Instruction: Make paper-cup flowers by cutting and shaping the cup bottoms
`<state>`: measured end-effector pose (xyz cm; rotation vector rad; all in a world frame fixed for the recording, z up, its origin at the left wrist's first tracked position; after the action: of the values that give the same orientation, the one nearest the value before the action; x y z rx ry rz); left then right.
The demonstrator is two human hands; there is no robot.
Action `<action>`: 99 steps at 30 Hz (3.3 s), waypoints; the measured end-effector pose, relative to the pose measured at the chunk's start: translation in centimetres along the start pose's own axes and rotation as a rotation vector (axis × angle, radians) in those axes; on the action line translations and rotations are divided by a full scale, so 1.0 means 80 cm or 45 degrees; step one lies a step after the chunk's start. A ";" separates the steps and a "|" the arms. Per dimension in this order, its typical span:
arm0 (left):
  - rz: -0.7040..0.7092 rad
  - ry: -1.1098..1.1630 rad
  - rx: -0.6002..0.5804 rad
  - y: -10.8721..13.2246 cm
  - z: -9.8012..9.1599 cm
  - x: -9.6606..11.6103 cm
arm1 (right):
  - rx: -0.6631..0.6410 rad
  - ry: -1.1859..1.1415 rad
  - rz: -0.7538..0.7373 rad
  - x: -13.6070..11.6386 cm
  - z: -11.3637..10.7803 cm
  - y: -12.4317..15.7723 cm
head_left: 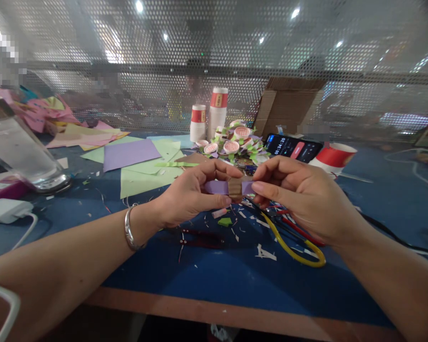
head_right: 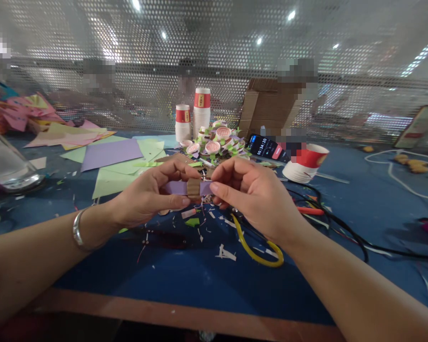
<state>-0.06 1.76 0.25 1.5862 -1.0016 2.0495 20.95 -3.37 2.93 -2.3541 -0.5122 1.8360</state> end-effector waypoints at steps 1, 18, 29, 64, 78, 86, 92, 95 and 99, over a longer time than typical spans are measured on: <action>0.001 -0.001 -0.006 0.000 0.000 0.000 | -0.001 -0.005 -0.002 0.000 0.000 0.000; -0.013 0.009 -0.049 0.001 0.002 0.000 | -0.050 -0.109 0.090 -0.001 0.004 0.002; -0.004 0.065 -0.115 0.002 0.003 0.001 | -0.085 -0.002 0.140 0.001 0.002 0.000; -0.002 0.023 -0.110 0.001 0.003 0.001 | -0.165 0.079 0.165 -0.003 0.003 0.003; 0.007 0.029 -0.160 0.001 0.005 0.000 | -0.215 0.098 0.157 -0.006 0.003 0.002; 0.022 -0.040 -0.110 0.002 0.005 0.004 | -0.184 0.082 0.182 -0.009 0.003 0.002; 0.047 -0.009 -0.111 0.003 0.007 0.008 | -0.189 0.131 0.179 -0.005 0.002 0.002; 0.058 0.006 -0.123 0.003 0.009 0.008 | -0.193 0.135 0.174 -0.006 0.001 0.004; 0.044 0.003 -0.122 0.003 0.009 0.009 | -0.199 0.147 0.182 -0.009 0.002 0.004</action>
<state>0.11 0.98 0.93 1.5281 -1.1159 1.9939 20.72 -3.95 3.45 -2.6459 -0.5031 1.7616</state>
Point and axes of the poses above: each hand's wrist, its own y-axis away from the middle knuckle, its own z-axis out of the palm, x = y × z, the point moved 1 cm from there along -y, towards the middle knuckle
